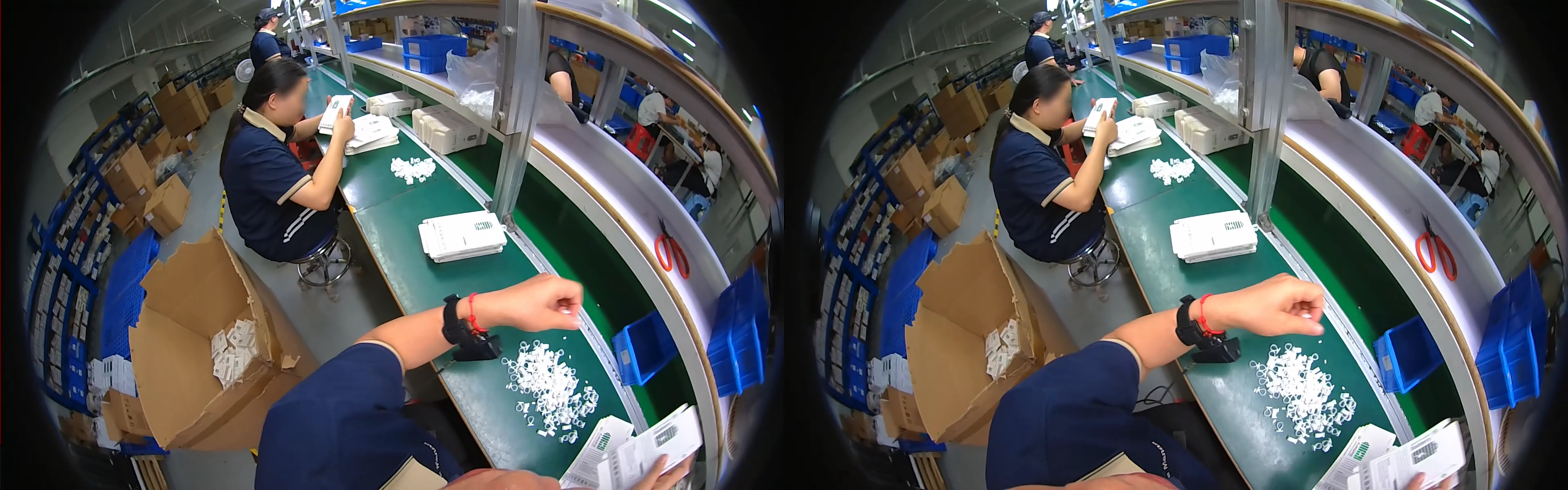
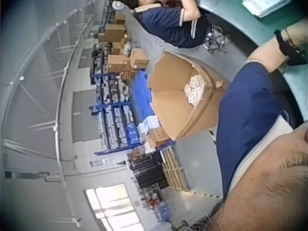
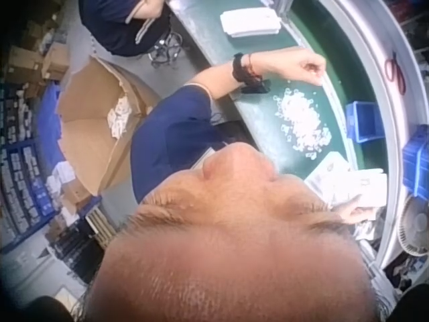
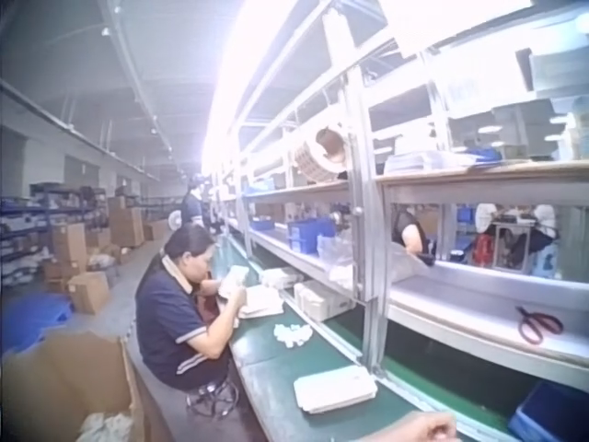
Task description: The recorder is assembling small electronic components, specifically inserting small white plastic parts into a white rectangular housing and closing the casing.
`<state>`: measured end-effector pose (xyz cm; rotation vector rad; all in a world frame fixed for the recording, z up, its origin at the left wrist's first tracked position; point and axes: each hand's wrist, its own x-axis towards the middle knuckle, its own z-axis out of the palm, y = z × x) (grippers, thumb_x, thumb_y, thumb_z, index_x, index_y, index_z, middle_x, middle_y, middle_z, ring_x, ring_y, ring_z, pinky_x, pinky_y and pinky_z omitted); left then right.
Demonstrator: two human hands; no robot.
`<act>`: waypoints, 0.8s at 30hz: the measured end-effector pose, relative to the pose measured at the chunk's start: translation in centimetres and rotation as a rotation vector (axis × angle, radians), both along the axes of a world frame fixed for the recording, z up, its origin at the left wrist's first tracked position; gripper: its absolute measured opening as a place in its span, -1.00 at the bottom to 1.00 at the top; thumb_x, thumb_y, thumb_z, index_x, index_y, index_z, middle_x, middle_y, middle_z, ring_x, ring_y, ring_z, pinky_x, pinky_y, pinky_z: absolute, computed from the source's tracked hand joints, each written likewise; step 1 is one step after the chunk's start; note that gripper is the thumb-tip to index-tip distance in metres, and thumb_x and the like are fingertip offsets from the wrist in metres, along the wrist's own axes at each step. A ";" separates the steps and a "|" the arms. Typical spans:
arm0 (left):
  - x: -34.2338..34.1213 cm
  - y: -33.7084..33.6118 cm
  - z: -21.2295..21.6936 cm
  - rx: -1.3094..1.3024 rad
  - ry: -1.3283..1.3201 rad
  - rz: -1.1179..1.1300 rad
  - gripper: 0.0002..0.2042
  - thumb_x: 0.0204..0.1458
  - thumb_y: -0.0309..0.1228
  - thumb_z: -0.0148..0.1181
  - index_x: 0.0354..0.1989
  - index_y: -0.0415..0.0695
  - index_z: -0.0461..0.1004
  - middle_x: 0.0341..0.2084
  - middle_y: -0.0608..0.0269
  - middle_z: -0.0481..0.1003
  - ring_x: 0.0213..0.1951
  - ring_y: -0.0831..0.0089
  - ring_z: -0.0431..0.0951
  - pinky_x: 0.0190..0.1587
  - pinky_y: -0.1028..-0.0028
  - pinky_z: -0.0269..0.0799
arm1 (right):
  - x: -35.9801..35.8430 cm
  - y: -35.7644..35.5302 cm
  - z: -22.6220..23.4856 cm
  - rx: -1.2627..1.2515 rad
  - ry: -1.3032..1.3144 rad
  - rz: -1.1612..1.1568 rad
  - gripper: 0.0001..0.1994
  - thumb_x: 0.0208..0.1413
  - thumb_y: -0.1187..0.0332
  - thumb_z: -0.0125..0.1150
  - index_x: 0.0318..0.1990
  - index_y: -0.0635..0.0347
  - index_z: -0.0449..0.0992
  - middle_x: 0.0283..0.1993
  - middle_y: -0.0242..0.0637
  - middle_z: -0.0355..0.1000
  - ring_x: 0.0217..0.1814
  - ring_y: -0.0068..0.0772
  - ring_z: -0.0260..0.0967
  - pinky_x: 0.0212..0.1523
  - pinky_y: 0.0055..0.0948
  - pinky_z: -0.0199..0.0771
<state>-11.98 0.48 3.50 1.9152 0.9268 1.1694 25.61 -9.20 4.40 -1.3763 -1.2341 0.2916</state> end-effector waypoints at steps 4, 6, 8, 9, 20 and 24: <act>4.6 -0.7 4.5 0.079 -0.241 -0.220 -0.82 -0.05 -0.47 0.28 -0.50 -0.23 0.38 -0.62 0.38 0.32 -0.57 0.66 0.27 -0.52 0.59 0.20 | -6.5 0.7 5.6 0.170 0.002 0.283 -0.27 0.08 0.55 0.14 0.36 0.15 -0.11 0.32 -0.02 0.03 0.21 -0.14 0.17 0.15 -0.26 0.28; 6.7 -1.2 5.3 0.111 -0.361 -0.274 -0.86 -0.06 -0.51 0.29 -0.49 -0.24 0.41 -0.58 0.34 0.37 -0.55 0.65 0.34 -0.50 0.60 0.25 | -8.0 0.8 6.3 -0.031 -0.019 0.271 -0.53 0.18 0.56 -0.03 0.26 0.32 0.12 0.19 0.00 0.23 0.11 -0.23 0.29 0.08 -0.35 0.34; 7.6 -1.7 5.1 0.104 -0.457 -0.318 -0.92 -0.05 -0.54 0.25 -0.45 -0.26 0.47 -0.50 0.27 0.44 -0.47 0.59 0.45 -0.41 0.56 0.38 | -9.1 0.9 5.8 -0.120 -0.141 0.292 -0.69 0.21 0.56 -0.08 0.11 0.40 0.31 0.08 -0.02 0.35 0.07 -0.26 0.32 0.07 -0.37 0.35; 8.1 -1.4 4.9 0.124 -0.432 -0.297 -0.93 -0.05 -0.55 0.24 -0.45 -0.26 0.47 -0.50 0.26 0.45 -0.46 0.57 0.46 -0.41 0.55 0.39 | -9.8 1.2 5.6 -0.121 -0.032 0.334 -0.74 0.22 0.54 -0.08 0.03 0.41 0.39 0.05 -0.03 0.39 0.04 -0.29 0.35 0.05 -0.39 0.37; 10.7 1.1 3.4 0.105 -0.401 -0.288 -0.96 -0.05 -0.58 0.16 -0.42 -0.28 0.46 -0.43 0.18 0.46 -0.41 0.45 0.51 -0.35 0.51 0.46 | -9.3 6.1 1.6 0.001 -0.095 0.445 -0.84 0.18 0.46 0.09 -0.19 0.41 0.45 -0.26 -0.26 0.46 -0.23 -0.58 0.35 -0.14 -0.62 0.31; 11.1 1.2 3.2 0.084 -0.397 -0.316 -0.93 -0.05 -0.57 0.17 -0.38 -0.28 0.46 -0.42 0.18 0.46 -0.38 0.44 0.51 -0.33 0.48 0.46 | -9.1 6.3 1.7 0.026 -0.106 0.425 -0.89 0.18 0.48 0.08 -0.25 0.37 0.42 -0.28 -0.29 0.42 -0.24 -0.57 0.32 -0.20 -0.59 0.32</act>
